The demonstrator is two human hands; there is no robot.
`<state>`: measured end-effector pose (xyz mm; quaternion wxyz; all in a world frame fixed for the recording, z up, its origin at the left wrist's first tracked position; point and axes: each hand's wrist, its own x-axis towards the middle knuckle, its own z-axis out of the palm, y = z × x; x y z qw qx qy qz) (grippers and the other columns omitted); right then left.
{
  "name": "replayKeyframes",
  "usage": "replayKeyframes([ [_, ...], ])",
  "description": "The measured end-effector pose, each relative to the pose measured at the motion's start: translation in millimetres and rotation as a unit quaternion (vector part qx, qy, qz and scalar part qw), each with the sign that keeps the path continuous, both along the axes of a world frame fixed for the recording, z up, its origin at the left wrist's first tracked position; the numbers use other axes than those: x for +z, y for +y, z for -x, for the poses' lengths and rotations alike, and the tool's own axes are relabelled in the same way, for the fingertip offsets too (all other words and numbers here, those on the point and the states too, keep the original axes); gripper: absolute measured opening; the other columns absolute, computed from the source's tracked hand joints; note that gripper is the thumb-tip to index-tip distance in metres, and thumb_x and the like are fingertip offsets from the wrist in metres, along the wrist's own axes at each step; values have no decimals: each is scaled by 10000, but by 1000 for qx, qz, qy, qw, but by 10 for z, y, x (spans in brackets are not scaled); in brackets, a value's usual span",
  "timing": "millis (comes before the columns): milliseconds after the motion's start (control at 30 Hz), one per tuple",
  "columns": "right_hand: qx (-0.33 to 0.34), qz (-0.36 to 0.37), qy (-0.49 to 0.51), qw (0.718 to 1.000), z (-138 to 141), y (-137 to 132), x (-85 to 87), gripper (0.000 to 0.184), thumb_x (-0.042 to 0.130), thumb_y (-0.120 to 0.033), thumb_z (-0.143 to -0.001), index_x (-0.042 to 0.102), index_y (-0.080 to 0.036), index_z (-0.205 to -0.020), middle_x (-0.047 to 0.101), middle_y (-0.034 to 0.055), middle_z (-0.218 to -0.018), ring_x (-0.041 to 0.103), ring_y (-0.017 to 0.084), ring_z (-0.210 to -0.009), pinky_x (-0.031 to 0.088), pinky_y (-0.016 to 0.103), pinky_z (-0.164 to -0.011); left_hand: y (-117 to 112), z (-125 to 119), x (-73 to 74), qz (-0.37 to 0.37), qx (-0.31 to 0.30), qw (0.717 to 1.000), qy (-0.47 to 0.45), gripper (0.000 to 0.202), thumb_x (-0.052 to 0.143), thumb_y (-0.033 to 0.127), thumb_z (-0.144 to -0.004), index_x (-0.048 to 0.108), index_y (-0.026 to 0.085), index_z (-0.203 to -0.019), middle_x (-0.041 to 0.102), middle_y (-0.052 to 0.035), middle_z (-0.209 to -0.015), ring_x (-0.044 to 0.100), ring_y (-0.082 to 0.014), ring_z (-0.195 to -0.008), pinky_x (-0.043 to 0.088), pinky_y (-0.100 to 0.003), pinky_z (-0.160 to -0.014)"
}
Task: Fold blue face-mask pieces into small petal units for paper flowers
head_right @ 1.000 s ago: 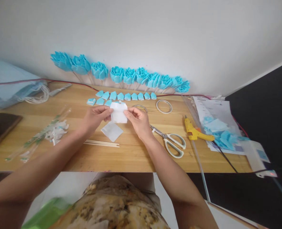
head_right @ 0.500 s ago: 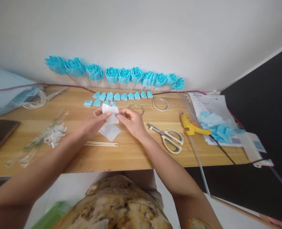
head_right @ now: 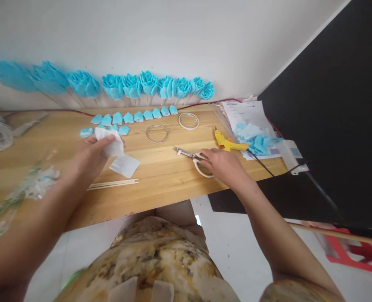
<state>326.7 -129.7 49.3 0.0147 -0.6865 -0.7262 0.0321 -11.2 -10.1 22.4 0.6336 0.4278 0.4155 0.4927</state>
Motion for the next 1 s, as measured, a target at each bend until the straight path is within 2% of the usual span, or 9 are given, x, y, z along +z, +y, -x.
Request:
replayKeyframes([
  [100, 44, -1, -15, 999, -41, -104, -195, 366, 613, -203, -906, 646, -196, -1271, 736, 155, -1170, 701, 313, -1027, 513, 384, -805, -6, -9, -19, 6, -7, 1000, -1, 248, 838, 365, -637, 695, 178, -718, 682, -24, -683, 593, -141, -609, 480, -257, -590],
  [200, 39, -23, 13, 999, -6, -79, -251, 375, 608, -200, -890, 646, -184, -1262, 720, 163, -1165, 681, 314, -1060, 510, 401, -857, -15, -11, -44, 10, -18, 1000, 10, 219, 828, 353, -661, 688, 195, -719, 666, -16, -664, 586, -141, -587, 461, -254, -553],
  [333, -37, -46, 189, 980, 23, -8, -261, 446, 726, -321, -802, 631, -202, -1222, 718, 91, -1005, 686, 249, -894, 520, 382, -818, -27, -3, -59, 5, -46, 999, 22, 239, 818, 370, -682, 672, 184, -716, 655, -16, -624, 585, -143, -561, 444, -249, -528],
  [400, -66, -45, 323, 943, 55, 22, -284, 561, 808, -397, -717, 612, -231, -1216, 690, 39, -953, 674, 213, -843, 528, 369, -814, -25, 4, -67, 7, -48, 998, 31, 259, 818, 380, -683, 666, 176, -730, 661, -14, -627, 595, -144, -562, 446, -247, -530],
  [500, -69, -14, 505, 860, 147, 93, -340, 647, 842, -515, -651, 590, -264, -1192, 668, 20, -967, 681, 205, -891, 544, 362, -828, -14, 13, -84, 6, -39, 998, 45, 274, 820, 387, -680, 663, 174, -754, 675, -8, -649, 596, -140, -553, 442, -245, -526],
  [600, -26, 34, 626, 779, 267, 202, -381, 674, 647, -749, -752, 560, -269, -1216, 690, 70, -1050, 697, 226, -973, 561, 391, -845, -6, 19, -92, 2, -39, 998, 50, 289, 822, 411, -686, 671, 180, -770, 688, -10, -665, 612, -148, -557, 455, -255, -536],
  [700, 29, 81, 672, 736, 372, 305, -369, 781, 439, -871, -791, 543, -256, -1261, 688, 124, -1144, 693, 249, -1020, 562, 433, -881, -3, 22, -85, 12, -39, 998, 51, 343, 848, 445, -658, 671, 171, -766, 699, -24, -670, 625, -159, -565, 464, -259, -534],
  [867, 71, 131, 691, 708, 484, 405, -264, 792, 507, -863, -762, 599, -237, -1238, 694, 111, -1048, 684, 261, -954, 566, 434, -841, -18, 19, -74, 36, -36, 998, 45, 369, 864, 455, -647, 693, 157, -784, 710, -32, -682, 601, -137, -548, 446, -236, -510],
  [1000, 87, 130, 656, 738, 578, 455, -179, 681, 566, -744, -826, 591, -237, -1280, 670, 80, -984, 657, 237, -876, 556, 410, -785, -41, 0, -59, 69, -30, 996, 43, 378, 892, 431, -592, 712, 157, -780, 699, -19, -680, 588, -121, -547, 433, -223, -502],
])
